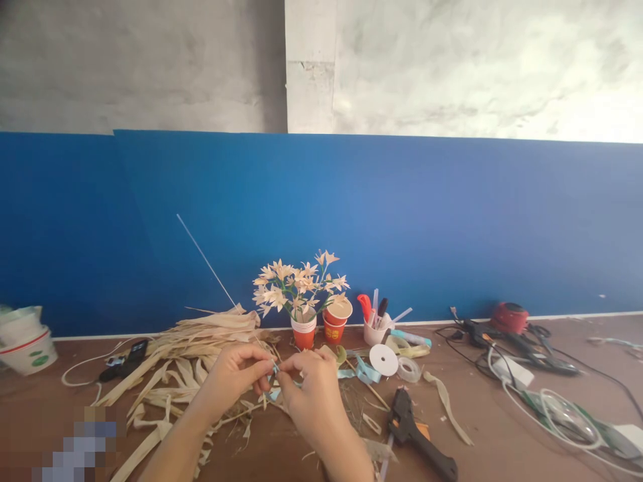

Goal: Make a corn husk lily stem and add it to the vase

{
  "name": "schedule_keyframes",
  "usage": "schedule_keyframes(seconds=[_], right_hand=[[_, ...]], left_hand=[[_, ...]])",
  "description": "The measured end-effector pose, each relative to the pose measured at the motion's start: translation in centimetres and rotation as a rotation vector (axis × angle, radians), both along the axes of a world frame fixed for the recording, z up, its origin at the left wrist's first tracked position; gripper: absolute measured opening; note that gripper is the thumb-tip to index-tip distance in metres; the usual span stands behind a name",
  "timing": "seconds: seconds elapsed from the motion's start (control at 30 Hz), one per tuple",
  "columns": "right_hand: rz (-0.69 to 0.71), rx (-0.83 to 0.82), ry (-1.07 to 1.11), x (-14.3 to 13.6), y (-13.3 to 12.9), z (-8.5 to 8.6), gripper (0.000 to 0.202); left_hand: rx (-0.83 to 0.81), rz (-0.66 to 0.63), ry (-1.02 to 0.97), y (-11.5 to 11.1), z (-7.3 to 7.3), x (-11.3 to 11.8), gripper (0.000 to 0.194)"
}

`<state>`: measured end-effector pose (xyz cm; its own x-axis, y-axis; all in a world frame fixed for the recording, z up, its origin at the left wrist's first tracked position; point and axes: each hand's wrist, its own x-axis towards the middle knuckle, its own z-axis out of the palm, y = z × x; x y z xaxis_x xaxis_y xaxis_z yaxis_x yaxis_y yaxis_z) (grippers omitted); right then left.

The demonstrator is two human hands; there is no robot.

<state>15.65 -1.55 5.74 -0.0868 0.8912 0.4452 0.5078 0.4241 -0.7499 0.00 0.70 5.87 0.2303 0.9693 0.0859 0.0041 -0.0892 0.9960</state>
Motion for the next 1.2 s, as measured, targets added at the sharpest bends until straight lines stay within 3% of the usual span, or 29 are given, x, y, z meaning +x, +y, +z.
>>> schedule_keyframes(seconds=[0.2,0.27,0.33,0.4,0.57,0.73,0.9,1.07,1.2], right_hand=[[0.410,-0.648,0.591,0.9,0.2,0.7,0.013],[0.522,-0.752,0.706,1.0,0.3,0.7,0.013],[0.547,-0.773,0.700,0.9,0.4,0.6,0.013],[0.458,-0.693,0.598,0.6,0.5,0.4,0.014],[0.102,-0.300,0.221,-0.1,0.5,-0.1,0.009],[0.013,-0.135,0.034,-0.1,0.3,-0.2,0.010],[-0.092,0.103,-0.134,0.0,0.2,-0.4,0.009],[-0.171,0.282,-0.197,-0.3,0.3,-0.9,0.013],[-0.208,0.388,-0.207,-0.6,0.2,-0.9,0.016]], left_hand=[[-0.068,-0.090,-0.077,-0.6,0.3,0.0,0.029],[-0.072,-0.114,-0.097,-0.9,0.6,0.1,0.031],[-0.056,-0.109,-0.093,-1.1,0.8,0.2,0.030],[-0.027,-0.065,-0.055,-1.1,0.9,0.3,0.027],[0.048,0.021,0.056,-0.8,0.8,0.7,0.022],[-0.039,-0.041,0.164,-0.3,0.0,0.0,0.021],[-0.098,-0.072,0.145,0.1,-0.7,-0.1,0.025],[-0.105,-0.053,-0.035,-0.3,0.0,1.0,0.030],[-0.112,0.005,0.009,-0.5,0.3,1.3,0.027]])
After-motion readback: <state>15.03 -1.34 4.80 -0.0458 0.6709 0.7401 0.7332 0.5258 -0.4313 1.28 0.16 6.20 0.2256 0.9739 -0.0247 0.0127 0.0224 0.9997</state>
